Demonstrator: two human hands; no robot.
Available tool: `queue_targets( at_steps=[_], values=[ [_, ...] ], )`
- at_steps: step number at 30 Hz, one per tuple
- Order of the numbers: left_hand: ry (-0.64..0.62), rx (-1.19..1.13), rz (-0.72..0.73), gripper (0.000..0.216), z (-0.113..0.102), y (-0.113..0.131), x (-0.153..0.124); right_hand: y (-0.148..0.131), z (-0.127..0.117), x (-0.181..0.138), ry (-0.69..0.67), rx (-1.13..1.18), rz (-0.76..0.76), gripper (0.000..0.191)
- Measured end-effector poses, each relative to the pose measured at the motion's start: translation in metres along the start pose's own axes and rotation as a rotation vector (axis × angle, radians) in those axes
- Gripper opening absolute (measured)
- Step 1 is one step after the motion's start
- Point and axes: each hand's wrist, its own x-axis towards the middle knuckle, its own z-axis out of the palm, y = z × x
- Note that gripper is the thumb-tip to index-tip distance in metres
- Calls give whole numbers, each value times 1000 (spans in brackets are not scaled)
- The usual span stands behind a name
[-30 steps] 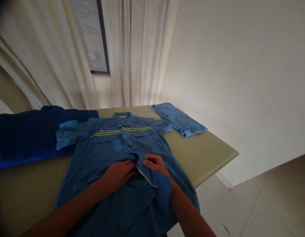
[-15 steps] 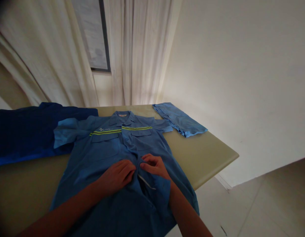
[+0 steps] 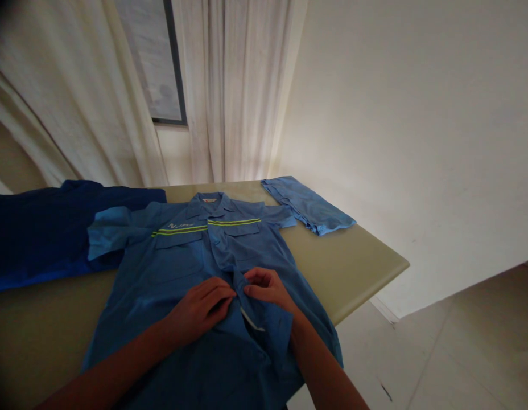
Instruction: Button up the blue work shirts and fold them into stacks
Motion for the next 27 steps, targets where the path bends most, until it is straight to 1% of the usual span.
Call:
queue_targets(
  at_steps=[3,5,8,11,14,16,19,21,23,27],
  values=[
    [96,-63,7,19,1,2,0,1,-2,1,47,-37,-29,34],
    [119,-103,-16,21,0,4,2,-1,-1,0,72,-62,-45,32],
    [78,-94,-24,19,-1,4,4,-6,2,-3,82,-82,-68,28],
    [1,-67,-36,14,1,3,4,-6,6,-3,23,-90,-119,28],
    [-16,-115,-60,14,3,1,2,1,7,0,-34,-128,-174,28],
    [9,-169,-68,17,4,0,0,6,6,2,-11,-187,-206,27],
    [46,-198,-73,20,3,-2,-1,12,5,3,100,-332,-257,23],
    [41,-180,-69,20,4,-2,0,12,7,2,156,-427,-279,20],
    [27,-154,-71,19,6,-2,0,9,11,0,166,-486,-295,18],
    [17,-111,-124,18,11,-2,-1,2,18,-6,129,-521,-307,13]
  ],
)
